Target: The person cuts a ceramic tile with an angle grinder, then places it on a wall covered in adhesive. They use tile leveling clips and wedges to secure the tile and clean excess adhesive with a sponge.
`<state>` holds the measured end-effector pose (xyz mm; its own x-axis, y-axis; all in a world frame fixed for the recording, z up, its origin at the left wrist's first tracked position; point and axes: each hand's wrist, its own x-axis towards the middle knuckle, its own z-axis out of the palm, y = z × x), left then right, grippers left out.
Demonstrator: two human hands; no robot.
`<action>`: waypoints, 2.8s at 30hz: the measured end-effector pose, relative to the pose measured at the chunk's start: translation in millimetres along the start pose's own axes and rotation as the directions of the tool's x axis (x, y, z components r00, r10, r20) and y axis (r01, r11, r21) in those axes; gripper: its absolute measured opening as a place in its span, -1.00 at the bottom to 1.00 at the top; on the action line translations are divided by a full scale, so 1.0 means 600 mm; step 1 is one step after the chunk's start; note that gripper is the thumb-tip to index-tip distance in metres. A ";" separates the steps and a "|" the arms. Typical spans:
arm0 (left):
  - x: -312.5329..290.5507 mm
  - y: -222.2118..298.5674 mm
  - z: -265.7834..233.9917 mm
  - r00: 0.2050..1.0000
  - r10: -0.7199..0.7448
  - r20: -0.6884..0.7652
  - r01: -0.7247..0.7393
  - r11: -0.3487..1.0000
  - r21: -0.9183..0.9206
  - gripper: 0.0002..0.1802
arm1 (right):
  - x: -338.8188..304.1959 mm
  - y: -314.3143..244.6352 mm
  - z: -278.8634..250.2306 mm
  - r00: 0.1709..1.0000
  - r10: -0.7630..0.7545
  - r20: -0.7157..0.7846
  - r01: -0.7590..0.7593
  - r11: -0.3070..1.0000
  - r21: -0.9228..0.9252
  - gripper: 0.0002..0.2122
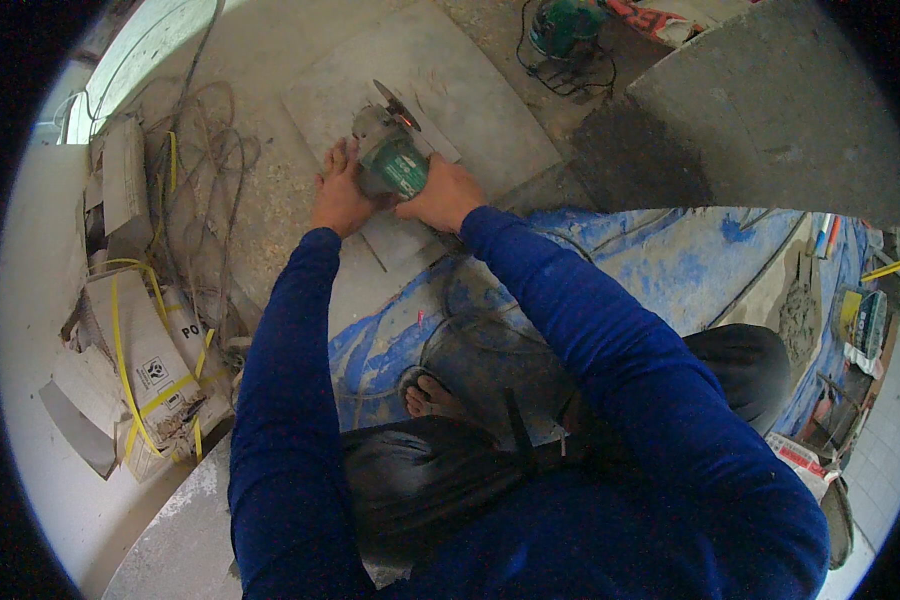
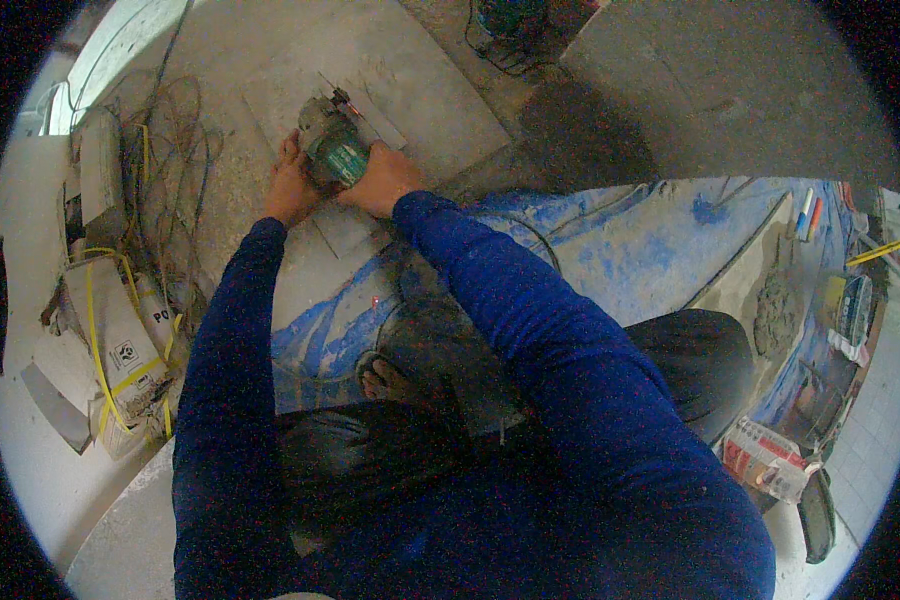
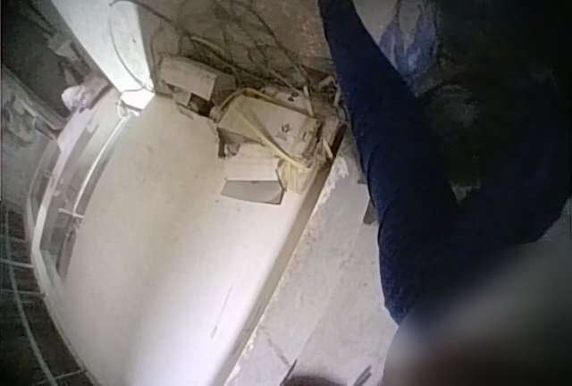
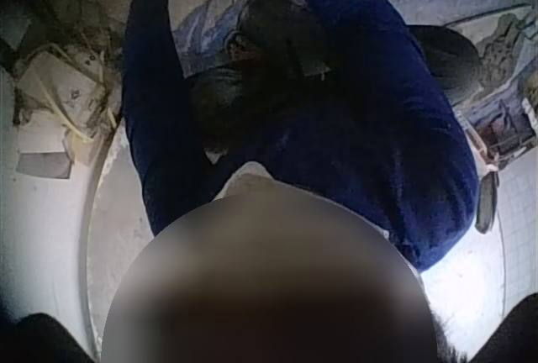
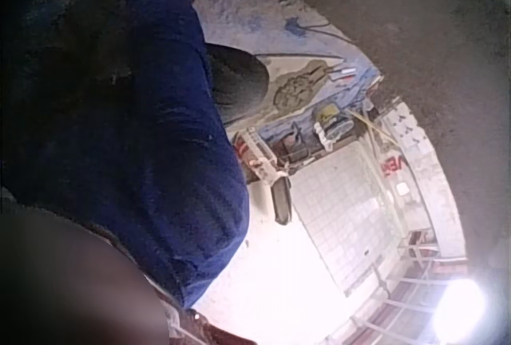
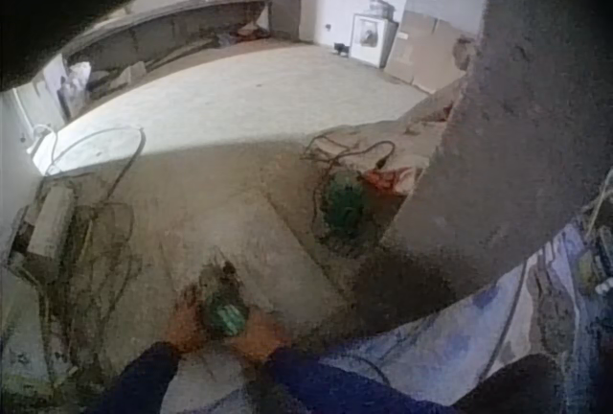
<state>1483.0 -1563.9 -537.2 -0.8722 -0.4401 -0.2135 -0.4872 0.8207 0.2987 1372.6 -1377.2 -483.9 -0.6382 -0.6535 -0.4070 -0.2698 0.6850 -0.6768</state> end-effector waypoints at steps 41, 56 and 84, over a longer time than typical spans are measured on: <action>-0.004 0.010 -0.007 1.000 -0.028 0.012 0.027 0.999 0.038 0.33 | -0.066 0.044 -0.001 1.000 0.003 -0.016 -0.004 0.999 -0.043 -0.21; 0.004 -0.003 0.011 1.000 -0.016 -0.018 0.017 0.998 0.061 0.34 | -0.098 0.061 -0.008 1.000 -0.012 -0.001 0.012 0.999 -0.041 -0.19; 0.000 0.009 0.001 0.999 -0.007 -0.037 0.010 0.995 0.096 0.36 | -0.097 0.060 -0.012 0.999 0.004 0.046 -0.001 0.998 -0.066 -0.17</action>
<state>1480.5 -1559.4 -536.1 -0.8699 -0.4589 -0.1807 -0.4897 0.8473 0.2055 1394.9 -1312.0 -480.1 -0.6055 -0.6649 -0.4374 -0.3163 0.7054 -0.6343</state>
